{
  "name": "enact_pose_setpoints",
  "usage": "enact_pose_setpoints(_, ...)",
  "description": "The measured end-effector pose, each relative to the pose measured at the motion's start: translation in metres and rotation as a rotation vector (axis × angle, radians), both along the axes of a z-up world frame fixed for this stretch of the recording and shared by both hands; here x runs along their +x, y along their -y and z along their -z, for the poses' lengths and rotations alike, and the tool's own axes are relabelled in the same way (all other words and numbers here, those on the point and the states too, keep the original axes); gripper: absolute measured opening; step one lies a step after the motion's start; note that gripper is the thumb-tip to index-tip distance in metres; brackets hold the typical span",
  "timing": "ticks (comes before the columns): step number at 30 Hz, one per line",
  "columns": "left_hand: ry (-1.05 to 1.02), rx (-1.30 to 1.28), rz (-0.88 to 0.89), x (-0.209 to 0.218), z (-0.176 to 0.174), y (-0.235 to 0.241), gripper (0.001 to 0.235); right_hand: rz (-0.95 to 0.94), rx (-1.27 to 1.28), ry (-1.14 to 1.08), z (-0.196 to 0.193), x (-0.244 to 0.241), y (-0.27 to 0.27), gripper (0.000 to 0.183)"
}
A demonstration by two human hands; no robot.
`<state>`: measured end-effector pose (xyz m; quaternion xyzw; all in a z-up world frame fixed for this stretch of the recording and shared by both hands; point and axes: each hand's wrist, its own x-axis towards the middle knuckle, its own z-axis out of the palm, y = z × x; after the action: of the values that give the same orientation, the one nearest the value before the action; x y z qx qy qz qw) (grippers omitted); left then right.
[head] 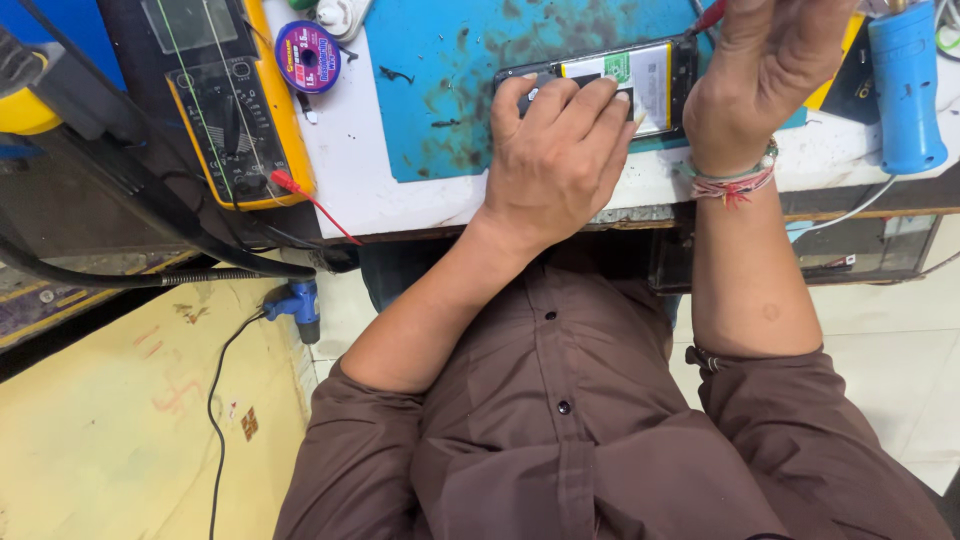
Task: The person uses a red probe to test points on a disassembled mobile phone's internal components. They then use a blue soldering iron to work on the phone's circuit board and camera module area.
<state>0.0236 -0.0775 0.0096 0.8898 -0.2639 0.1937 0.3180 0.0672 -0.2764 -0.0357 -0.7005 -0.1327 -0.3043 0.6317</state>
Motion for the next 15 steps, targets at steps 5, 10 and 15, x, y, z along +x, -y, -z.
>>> enact_pose_setpoints(5, 0.002, 0.004, -0.003, 0.002, -0.001, 0.001, 0.022, -0.015, -0.01, -0.017, 0.006, -0.002, 0.002, 0.032)
enact_pose_setpoints(10, -0.008, -0.009, 0.002, 0.001, 0.0, 0.0, 0.022, 0.054, -0.039, -0.025, 0.01, -0.004, 0.009, 0.031)
enact_pose_setpoints(15, -0.005, -0.022, 0.015, 0.001, 0.0, 0.0, 0.022, 0.053, 0.0, -0.032, 0.003, -0.005, 0.004, 0.025)
